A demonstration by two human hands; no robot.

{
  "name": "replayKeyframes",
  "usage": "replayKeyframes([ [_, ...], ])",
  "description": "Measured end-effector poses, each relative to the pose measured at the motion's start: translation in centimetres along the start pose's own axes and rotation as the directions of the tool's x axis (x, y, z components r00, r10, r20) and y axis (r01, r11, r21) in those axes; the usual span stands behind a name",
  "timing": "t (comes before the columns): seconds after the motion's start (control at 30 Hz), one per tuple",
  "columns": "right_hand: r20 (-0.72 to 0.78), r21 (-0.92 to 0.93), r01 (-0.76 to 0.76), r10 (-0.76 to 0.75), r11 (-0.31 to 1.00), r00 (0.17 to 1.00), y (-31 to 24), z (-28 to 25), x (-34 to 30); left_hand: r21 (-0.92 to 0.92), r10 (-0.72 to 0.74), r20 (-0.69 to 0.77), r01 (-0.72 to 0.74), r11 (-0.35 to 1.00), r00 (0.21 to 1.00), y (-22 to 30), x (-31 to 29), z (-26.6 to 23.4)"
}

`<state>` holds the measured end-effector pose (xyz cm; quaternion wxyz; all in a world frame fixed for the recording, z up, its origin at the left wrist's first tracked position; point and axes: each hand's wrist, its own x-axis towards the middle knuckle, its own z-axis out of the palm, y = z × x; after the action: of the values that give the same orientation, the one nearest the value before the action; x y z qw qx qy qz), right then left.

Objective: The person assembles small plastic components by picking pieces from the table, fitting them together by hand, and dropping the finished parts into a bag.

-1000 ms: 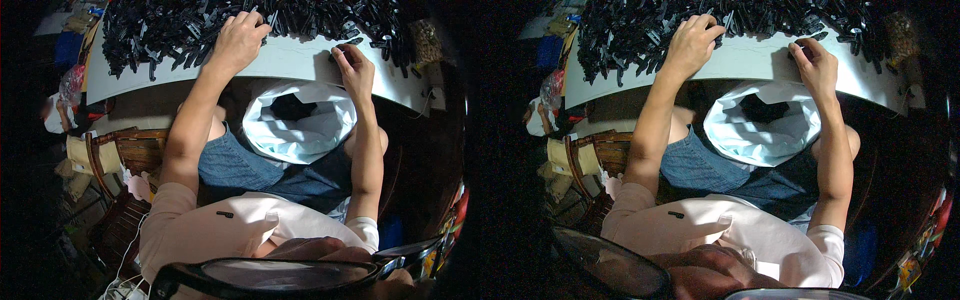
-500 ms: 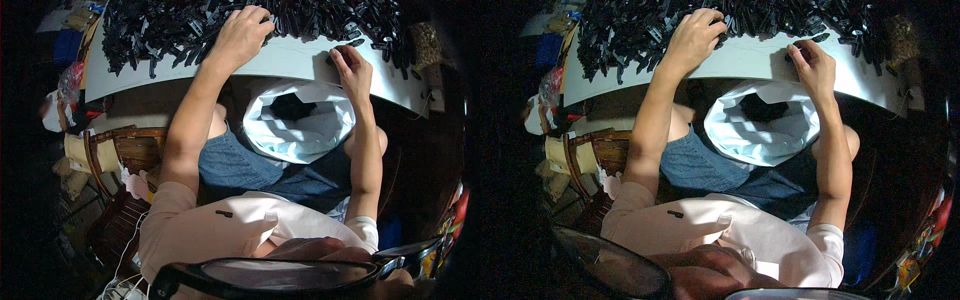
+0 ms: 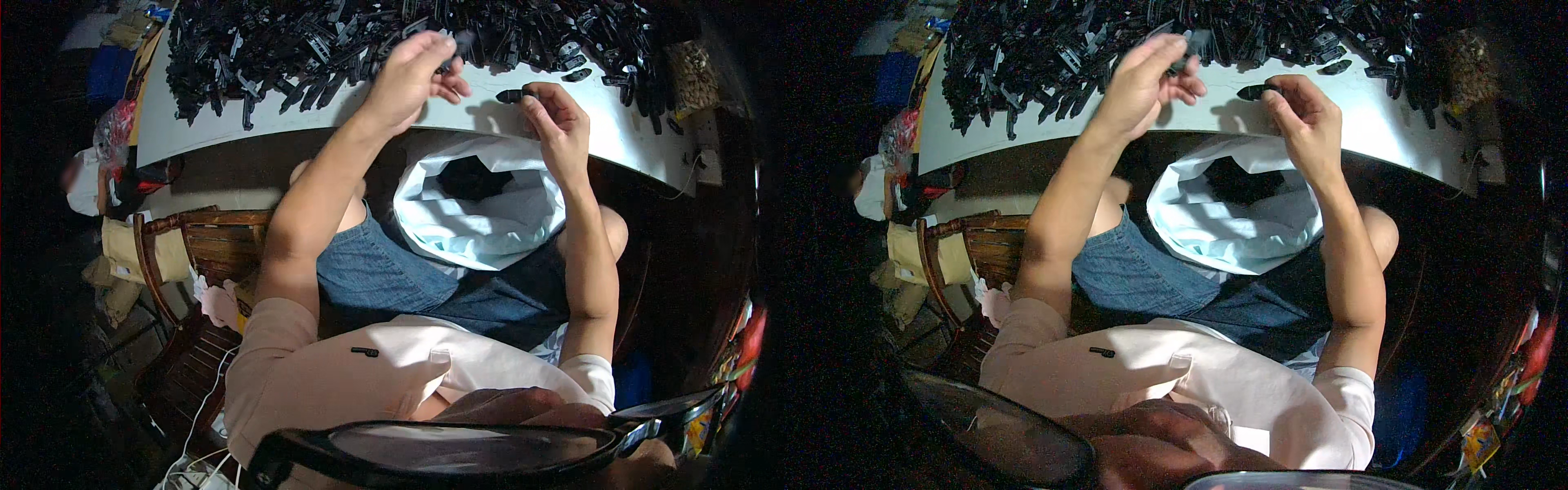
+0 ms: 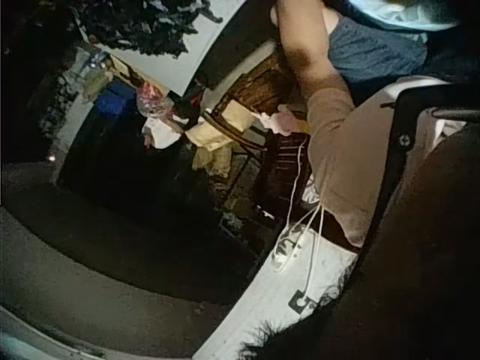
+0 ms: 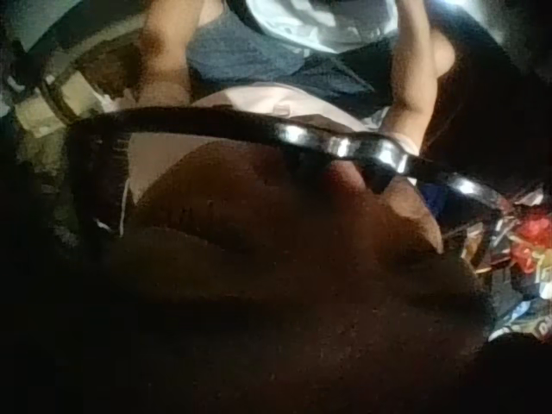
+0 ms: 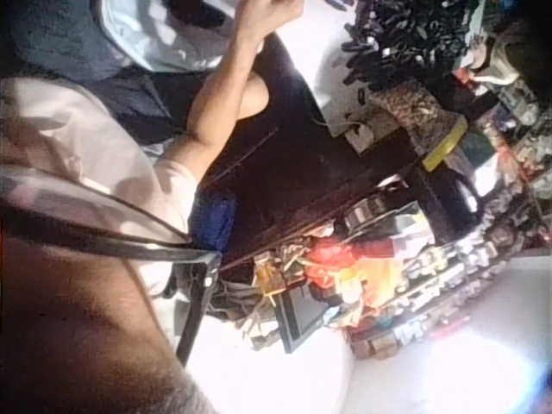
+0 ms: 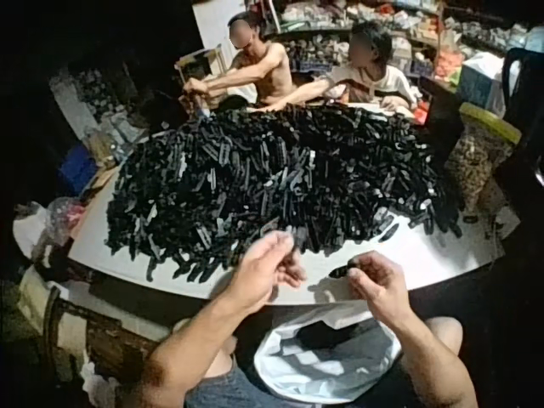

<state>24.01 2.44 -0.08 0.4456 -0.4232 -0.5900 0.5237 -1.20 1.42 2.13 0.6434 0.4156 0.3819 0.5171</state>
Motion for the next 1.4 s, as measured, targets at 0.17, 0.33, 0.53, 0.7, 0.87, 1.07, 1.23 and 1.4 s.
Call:
replayKeyframes([
  [0.17,0.117,0.151,-0.039,0.021,0.988,0.993,-0.5,0.5,-0.8,-0.031,-0.113,0.073,0.115,0.993,0.991,-1.5,-0.5,1.8],
  [0.33,0.147,0.164,-0.046,0.022,0.985,0.989,-0.6,1.0,-1.3,0.340,-0.085,0.146,0.030,0.940,0.986,-1.9,-1.2,3.2],
  [0.53,0.115,0.218,-0.014,-0.012,0.976,0.993,-0.7,1.2,-1.4,0.709,0.273,0.222,-0.347,0.615,0.936,-1.3,-1.9,4.2],
  [0.7,0.148,0.235,-0.036,0.001,0.971,0.989,-0.4,1.3,-1.5,0.802,0.365,0.300,-0.440,0.404,0.882,-2.3,-1.5,3.9],
  [0.87,0.136,0.068,0.066,-0.074,0.996,0.988,-0.2,0.5,-1.2,0.804,0.366,0.320,-0.455,0.383,0.874,-1.4,-1.8,3.7],
  [1.07,-0.146,-0.756,0.139,-0.372,0.640,0.917,1.2,-4.6,2.9,0.843,0.226,0.342,-0.404,0.355,0.912,-1.5,-2.5,4.6],
  [1.23,-0.222,-0.933,-0.113,-0.300,0.343,0.928,1.0,-4.9,3.6,0.849,0.115,0.472,-0.486,0.207,0.874,-3.5,-3.2,4.9],
  [1.4,-0.207,-0.940,-0.109,-0.286,0.322,0.936,0.2,-4.7,3.3,0.949,0.271,0.284,-0.311,0.059,0.920,-1.9,-2.7,3.1],
])
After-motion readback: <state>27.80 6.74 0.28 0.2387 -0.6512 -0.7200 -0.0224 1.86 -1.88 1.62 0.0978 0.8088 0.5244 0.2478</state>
